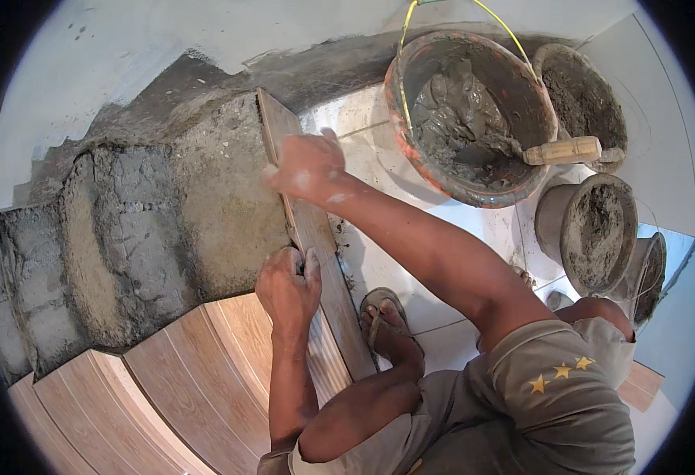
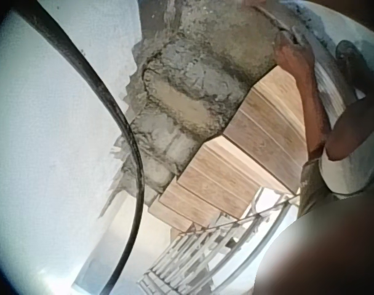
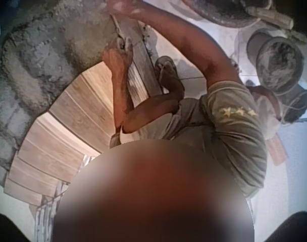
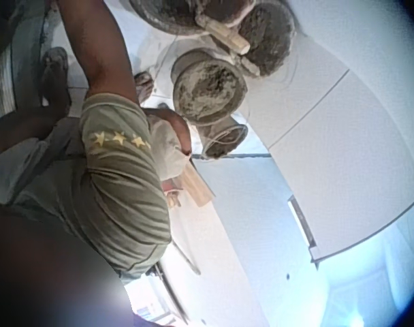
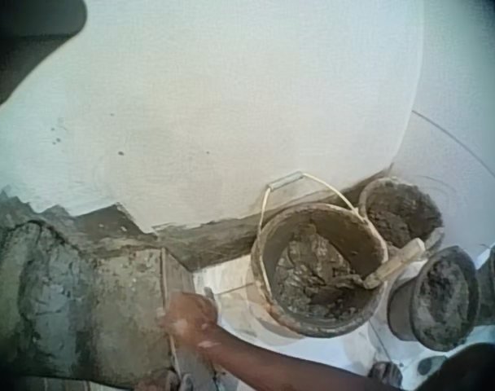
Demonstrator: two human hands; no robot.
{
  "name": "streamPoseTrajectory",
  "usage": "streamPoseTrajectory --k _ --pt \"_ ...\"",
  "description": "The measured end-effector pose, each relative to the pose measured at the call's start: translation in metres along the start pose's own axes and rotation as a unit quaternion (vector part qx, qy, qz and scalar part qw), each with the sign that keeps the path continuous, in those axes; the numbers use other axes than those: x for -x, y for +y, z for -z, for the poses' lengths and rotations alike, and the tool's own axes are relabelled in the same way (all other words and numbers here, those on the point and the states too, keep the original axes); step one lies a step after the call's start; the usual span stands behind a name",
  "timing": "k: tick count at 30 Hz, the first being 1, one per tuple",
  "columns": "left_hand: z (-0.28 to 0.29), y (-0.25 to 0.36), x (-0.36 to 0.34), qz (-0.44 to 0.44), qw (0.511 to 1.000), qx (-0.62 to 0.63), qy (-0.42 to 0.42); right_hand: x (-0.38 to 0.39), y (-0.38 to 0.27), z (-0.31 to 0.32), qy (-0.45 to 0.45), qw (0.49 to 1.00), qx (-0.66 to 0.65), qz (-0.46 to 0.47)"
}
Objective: Apply mortar and install tiles on a concrete staircase.
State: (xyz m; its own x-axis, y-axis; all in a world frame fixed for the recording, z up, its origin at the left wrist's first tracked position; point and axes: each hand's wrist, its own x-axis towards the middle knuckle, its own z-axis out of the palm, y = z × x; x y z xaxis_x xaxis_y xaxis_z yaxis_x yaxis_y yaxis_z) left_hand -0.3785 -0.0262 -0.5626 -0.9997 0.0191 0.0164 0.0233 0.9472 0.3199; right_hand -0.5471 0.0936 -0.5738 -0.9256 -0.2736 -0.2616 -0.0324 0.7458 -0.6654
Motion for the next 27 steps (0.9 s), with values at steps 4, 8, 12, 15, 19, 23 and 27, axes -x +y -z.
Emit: streamPoseTrajectory --k 4,8,12,15,19,23,27 --pt "0.000 -0.001 0.002 0.004 1.000 0.002 0.008 0.018 0.051 -0.059 0.125 0.929 -0.321 -0.136" --pt "0.001 0.003 0.001 0.010 1.000 -0.005 0.007 0.070 0.089 -0.115 0.008 0.905 -0.364 -0.220" --pt "-0.004 0.003 0.001 0.011 1.000 0.002 0.021 0.116 0.094 -0.156 0.022 0.906 -0.360 -0.223" --pt "-0.003 0.004 0.001 0.011 1.000 0.000 0.023 0.149 0.089 -0.169 -0.007 0.850 -0.455 -0.264" --pt "-0.004 0.002 0.003 0.007 0.999 0.006 0.031 0.162 0.088 -0.179 0.066 0.942 -0.298 -0.135" --pt "-0.002 0.007 0.005 0.009 0.999 0.029 0.035 0.151 0.090 -0.185 0.117 0.943 -0.306 -0.065" --pt "-0.004 0.012 0.004 0.028 0.998 0.048 0.038 0.142 0.099 -0.185 0.090 0.938 -0.333 -0.045"
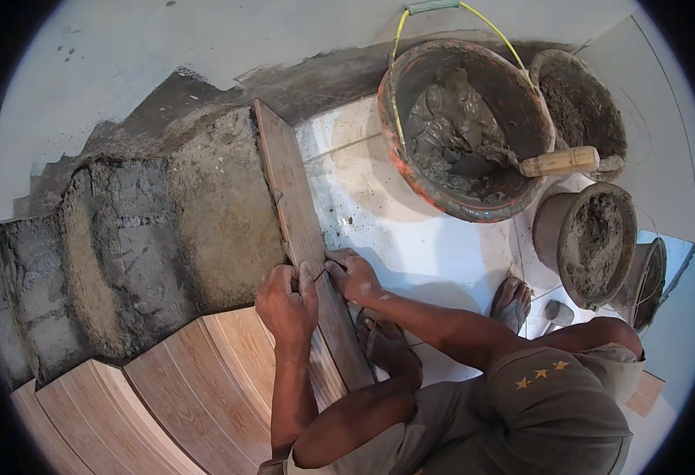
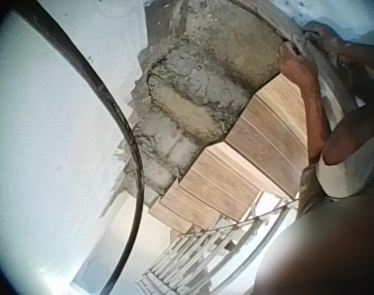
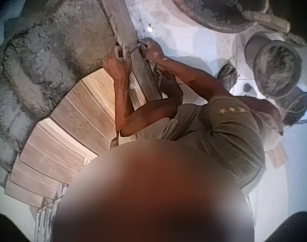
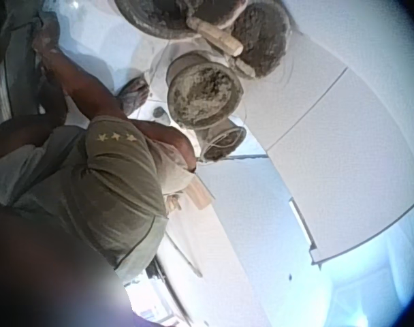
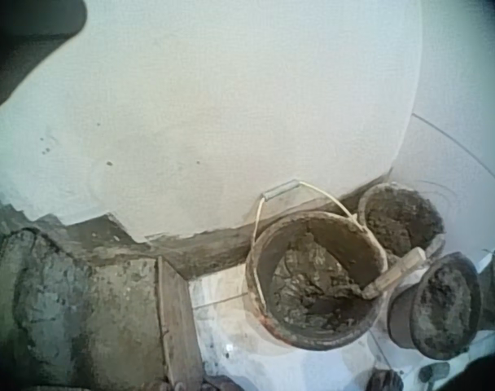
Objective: Apply mortar and install tiles on a concrete staircase.
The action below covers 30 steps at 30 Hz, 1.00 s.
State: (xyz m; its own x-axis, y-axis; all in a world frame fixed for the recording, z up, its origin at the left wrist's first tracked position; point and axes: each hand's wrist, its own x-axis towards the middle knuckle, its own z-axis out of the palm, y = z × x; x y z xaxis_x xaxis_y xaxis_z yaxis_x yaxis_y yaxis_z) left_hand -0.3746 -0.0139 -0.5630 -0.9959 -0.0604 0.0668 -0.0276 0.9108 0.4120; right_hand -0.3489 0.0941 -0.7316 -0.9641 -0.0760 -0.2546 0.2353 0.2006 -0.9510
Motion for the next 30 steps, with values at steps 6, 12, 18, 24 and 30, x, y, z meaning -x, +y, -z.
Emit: streamPoseTrajectory --k 6,12,18,24,30 --pt "-0.001 -0.004 0.000 -0.002 1.000 -0.011 0.016 -0.004 -0.003 0.001 -0.013 1.000 -0.008 -0.025" --pt "0.006 -0.006 0.000 0.037 0.999 0.015 0.011 -0.030 -0.012 0.012 -0.060 0.996 -0.031 -0.065" --pt "0.007 -0.015 0.006 0.041 0.999 0.017 0.015 -0.115 -0.065 0.019 -0.060 0.996 -0.056 -0.035" --pt "0.001 -0.010 0.005 0.029 0.999 0.036 0.003 -0.161 -0.066 0.014 -0.066 0.982 -0.167 -0.052" --pt "0.006 -0.012 0.003 0.023 0.999 0.015 -0.018 -0.157 -0.067 0.032 -0.121 0.976 -0.150 -0.100"
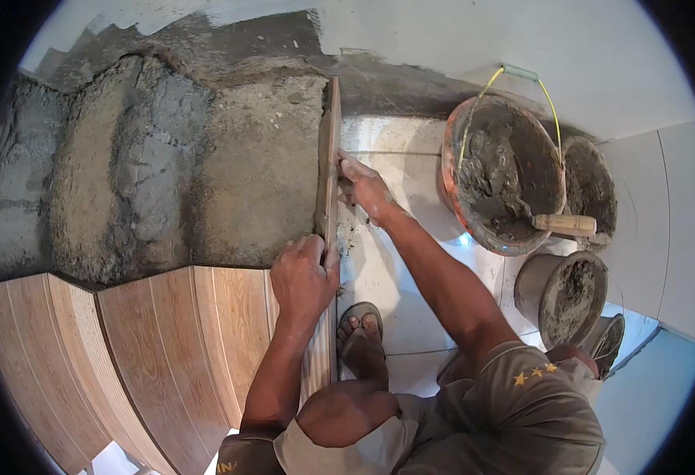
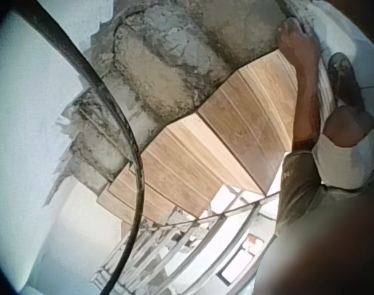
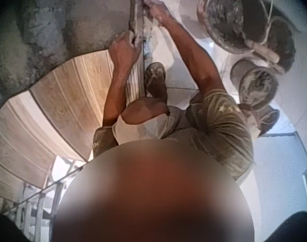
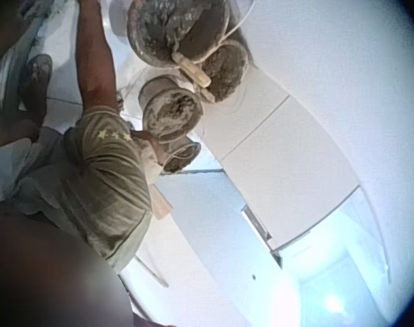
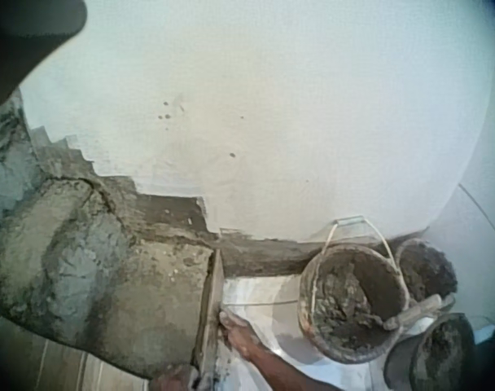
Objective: Apply mortar and install tiles on a concrete staircase.
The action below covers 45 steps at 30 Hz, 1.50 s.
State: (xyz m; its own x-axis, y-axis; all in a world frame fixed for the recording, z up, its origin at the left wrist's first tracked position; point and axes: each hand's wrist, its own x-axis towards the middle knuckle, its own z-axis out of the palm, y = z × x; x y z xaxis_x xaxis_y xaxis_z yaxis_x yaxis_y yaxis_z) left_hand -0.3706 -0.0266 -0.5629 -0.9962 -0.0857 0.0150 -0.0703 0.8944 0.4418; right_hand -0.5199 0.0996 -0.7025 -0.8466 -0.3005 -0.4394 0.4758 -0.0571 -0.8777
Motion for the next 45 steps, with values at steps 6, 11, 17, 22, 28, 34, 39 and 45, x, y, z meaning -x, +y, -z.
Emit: streamPoseTrajectory --k 6,11,17,22,28,34,39,45 --pt "-0.004 0.004 -0.005 0.017 0.999 0.021 -0.018 0.085 0.043 0.052 -0.163 0.895 0.413 0.029" --pt "0.002 -0.011 0.000 0.001 1.000 -0.010 0.004 0.231 -0.059 0.118 -0.411 0.736 0.514 -0.163" --pt "0.000 0.000 -0.004 0.005 1.000 0.009 -0.003 0.369 -0.067 0.222 -0.010 0.927 0.175 -0.332" --pt "0.000 0.004 -0.005 0.025 0.999 0.003 -0.028 0.418 -0.025 0.266 0.056 0.935 0.124 -0.328" --pt "0.000 -0.003 -0.001 -0.008 1.000 0.000 0.006 0.398 -0.053 0.323 0.007 0.926 0.252 -0.280" --pt "0.003 -0.002 0.002 0.018 1.000 0.019 0.003 0.377 -0.101 0.342 -0.052 0.887 0.380 -0.255" --pt "0.005 -0.001 0.002 0.018 0.999 0.033 -0.007 0.390 -0.116 0.330 -0.069 0.858 0.442 -0.254" --pt "0.002 -0.004 0.001 0.011 0.999 0.039 -0.005 0.453 -0.107 0.304 -0.054 0.831 0.474 -0.285"
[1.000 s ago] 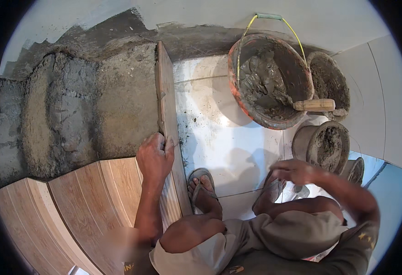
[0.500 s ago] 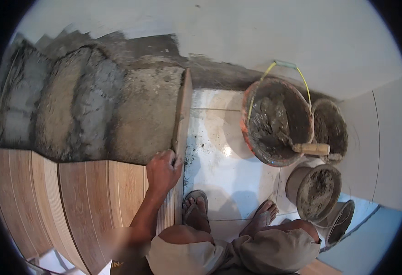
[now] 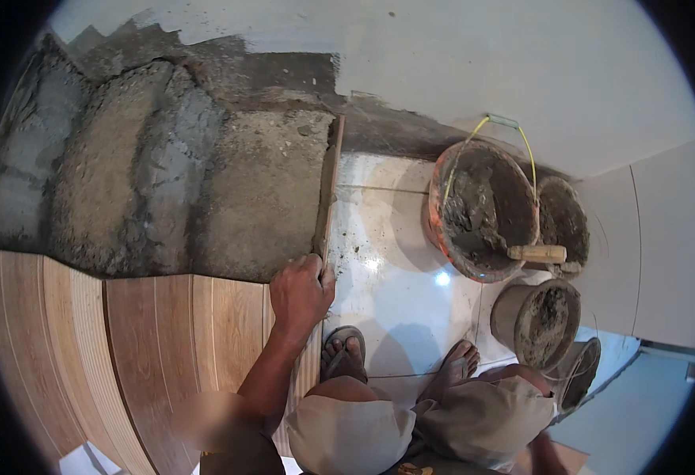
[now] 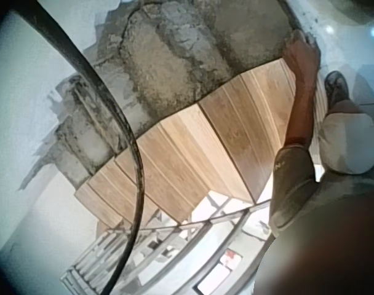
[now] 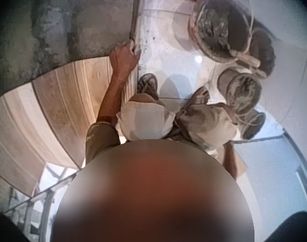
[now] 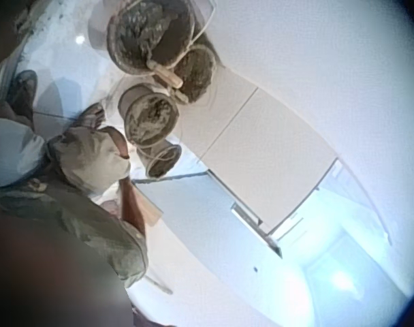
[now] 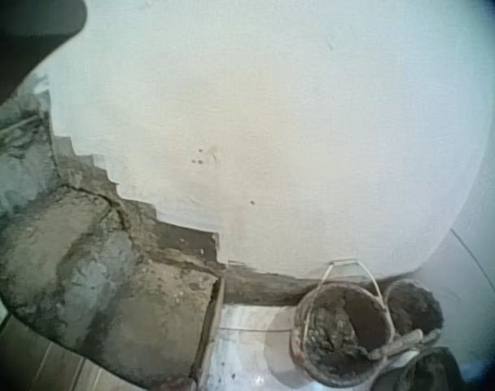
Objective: Apply mortar and install tiles on a concrete staircase.
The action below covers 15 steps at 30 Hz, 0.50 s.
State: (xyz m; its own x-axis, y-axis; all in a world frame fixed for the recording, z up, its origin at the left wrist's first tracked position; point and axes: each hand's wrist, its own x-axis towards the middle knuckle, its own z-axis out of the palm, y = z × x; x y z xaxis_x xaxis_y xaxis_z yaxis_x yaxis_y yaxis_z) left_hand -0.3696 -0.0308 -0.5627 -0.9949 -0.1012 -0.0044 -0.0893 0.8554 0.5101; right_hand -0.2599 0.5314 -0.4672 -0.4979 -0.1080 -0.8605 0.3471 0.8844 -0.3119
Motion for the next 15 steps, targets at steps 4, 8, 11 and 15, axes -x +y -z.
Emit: streamPoseTrajectory --k 4,8,11,15 --pt "-0.002 0.003 -0.004 -0.004 1.000 -0.002 -0.002 0.047 -0.008 -0.025 0.015 0.999 0.026 -0.028" --pt "0.004 0.011 -0.005 0.012 1.000 -0.010 -0.021 0.052 -0.173 0.046 0.075 0.996 0.053 0.015" --pt "0.004 -0.006 0.001 0.033 0.999 -0.011 -0.027 0.016 -0.269 0.068 0.035 0.998 -0.004 0.057" --pt "0.006 -0.001 -0.002 0.030 0.998 0.010 -0.046 -0.065 -0.286 0.019 0.106 0.975 -0.007 0.194"
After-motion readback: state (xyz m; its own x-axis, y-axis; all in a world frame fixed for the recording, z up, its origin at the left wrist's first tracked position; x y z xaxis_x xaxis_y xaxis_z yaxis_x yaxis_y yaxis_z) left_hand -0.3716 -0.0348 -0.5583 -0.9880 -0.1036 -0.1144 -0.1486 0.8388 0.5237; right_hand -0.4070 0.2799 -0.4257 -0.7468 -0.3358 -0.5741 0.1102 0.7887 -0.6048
